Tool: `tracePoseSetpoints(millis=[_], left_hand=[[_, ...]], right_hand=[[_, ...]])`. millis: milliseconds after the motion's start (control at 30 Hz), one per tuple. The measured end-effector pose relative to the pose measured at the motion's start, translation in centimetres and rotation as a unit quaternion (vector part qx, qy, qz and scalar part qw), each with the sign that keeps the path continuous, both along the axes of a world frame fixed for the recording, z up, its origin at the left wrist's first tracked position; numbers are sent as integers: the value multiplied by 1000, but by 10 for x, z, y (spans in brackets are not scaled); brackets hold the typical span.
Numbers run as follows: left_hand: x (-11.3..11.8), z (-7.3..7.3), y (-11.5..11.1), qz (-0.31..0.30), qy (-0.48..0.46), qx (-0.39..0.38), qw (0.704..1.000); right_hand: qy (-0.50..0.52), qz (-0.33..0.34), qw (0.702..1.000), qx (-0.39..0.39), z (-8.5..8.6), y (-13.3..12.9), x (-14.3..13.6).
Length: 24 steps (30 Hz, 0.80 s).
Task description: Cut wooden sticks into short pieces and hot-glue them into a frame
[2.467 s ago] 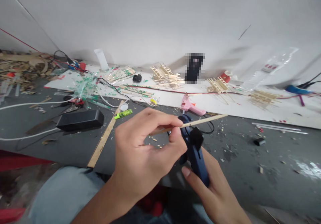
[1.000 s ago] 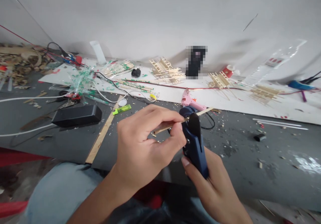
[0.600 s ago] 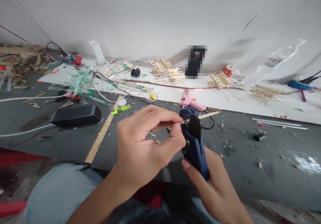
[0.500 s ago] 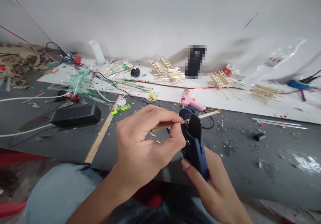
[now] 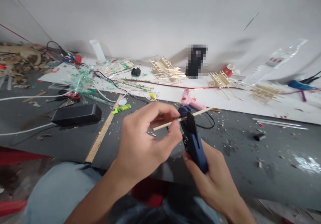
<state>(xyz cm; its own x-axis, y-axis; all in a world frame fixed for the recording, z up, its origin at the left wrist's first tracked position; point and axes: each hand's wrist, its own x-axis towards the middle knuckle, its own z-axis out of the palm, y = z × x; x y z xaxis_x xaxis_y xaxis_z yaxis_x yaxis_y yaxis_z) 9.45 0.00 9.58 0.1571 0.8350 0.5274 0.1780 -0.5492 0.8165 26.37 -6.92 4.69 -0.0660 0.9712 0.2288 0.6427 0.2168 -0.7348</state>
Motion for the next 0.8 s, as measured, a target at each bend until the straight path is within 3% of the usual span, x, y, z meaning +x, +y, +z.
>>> tracePoseSetpoints(millis=[133, 267, 333, 500, 800], left_hand=[[-14, 2, 7, -116, 46, -105, 987], [-15, -8, 12, -226, 79, -252, 938], [-9, -16, 14, -215, 86, -278, 932], [2, -31, 15, -160, 107, -213, 958], [5, -51, 24, -129, 108, -196, 966]], right_hand=[[-112, 8, 994, -11, -3, 6, 14], [-243, 36, 969, 1, -8, 8, 25], [-285, 44, 958, 6, -11, 8, 28], [-323, 56, 945, -13, -20, 11, 32], [-335, 68, 935, -91, -18, 19, 27]])
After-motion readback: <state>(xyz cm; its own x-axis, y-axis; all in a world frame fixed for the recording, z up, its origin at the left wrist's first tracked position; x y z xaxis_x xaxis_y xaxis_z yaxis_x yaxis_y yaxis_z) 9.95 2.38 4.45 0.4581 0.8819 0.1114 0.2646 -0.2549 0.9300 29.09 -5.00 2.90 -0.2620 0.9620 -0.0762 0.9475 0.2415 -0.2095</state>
